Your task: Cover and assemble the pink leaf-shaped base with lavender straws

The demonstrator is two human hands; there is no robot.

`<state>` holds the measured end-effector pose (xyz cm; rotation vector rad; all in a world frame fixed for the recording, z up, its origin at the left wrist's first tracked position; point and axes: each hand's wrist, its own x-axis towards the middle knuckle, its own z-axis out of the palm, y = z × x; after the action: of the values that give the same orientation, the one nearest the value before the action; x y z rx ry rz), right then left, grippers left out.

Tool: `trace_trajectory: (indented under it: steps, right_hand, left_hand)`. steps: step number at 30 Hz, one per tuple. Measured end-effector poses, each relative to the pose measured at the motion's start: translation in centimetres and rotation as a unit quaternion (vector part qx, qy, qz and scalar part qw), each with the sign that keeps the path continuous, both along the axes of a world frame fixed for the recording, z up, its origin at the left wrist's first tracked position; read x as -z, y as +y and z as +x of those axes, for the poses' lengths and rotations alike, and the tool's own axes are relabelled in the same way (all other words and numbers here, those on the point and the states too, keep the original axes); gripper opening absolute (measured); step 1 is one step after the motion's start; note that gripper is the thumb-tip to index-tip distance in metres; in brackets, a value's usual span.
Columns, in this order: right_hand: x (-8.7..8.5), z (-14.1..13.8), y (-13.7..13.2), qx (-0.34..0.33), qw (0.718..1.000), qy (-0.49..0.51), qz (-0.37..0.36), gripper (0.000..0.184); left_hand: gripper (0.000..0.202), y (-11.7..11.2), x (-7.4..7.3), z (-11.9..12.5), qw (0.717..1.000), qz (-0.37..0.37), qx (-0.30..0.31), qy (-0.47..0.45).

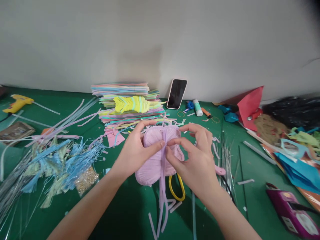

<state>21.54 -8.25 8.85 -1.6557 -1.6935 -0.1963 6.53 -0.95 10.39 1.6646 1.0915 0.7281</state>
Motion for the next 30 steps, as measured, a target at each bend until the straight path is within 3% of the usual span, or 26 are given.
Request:
trace_trajectory:
  steps: [10, 16, 18, 20, 21, 23, 25, 27, 30]
  right_hand:
    - [-0.9, 0.1, 0.4, -0.013, 0.999, 0.014, -0.037, 0.002]
    - [-1.2, 0.4, 0.6, -0.014, 1.0, 0.015, -0.023, 0.003]
    - [-1.4, 1.3, 0.0, 0.024, 0.999, 0.029, -0.015, 0.005]
    - [-1.1, 2.4, -1.3, 0.102, 0.993, 0.056, -0.024, 0.013]
    - [-0.6, 3.0, -2.2, 0.149, 0.984, 0.077, -0.057, 0.014]
    - [1.0, 3.7, -4.4, 0.178, 0.96, 0.105, -0.187, 0.021]
    - [3.4, 3.6, -6.4, 0.125, 0.94, 0.083, -0.306, 0.032]
    - [5.8, 2.8, -7.9, 0.073, 0.932, 0.034, -0.353, 0.041]
    - [8.1, 1.4, -8.6, 0.092, 0.927, -0.042, -0.362, 0.053]
  left_hand:
    - [0.046, -0.1, 0.0, 0.1, 0.999, 0.021, 0.029, -0.002]
    - [0.029, 0.2, 0.3, -0.1, 0.994, -0.043, 0.095, 0.031]
    - [0.03, 0.5, 0.6, -0.2, 0.994, -0.042, 0.091, 0.042]
    - [0.028, 0.9, 0.9, -0.4, 0.995, -0.035, 0.088, 0.023]
    - [0.03, 1.0, 1.1, -0.5, 0.996, -0.032, 0.086, 0.007]
    - [0.04, 1.4, 1.5, -0.6, 0.996, -0.038, 0.08, -0.03]
    - [0.049, 1.5, 1.7, -0.6, 0.995, -0.045, 0.074, -0.047]
    - [0.056, 1.5, 1.7, -0.6, 0.998, -0.024, 0.054, -0.029]
    - [0.06, 1.3, 1.5, -0.5, 0.999, 0.045, 0.007, 0.031]
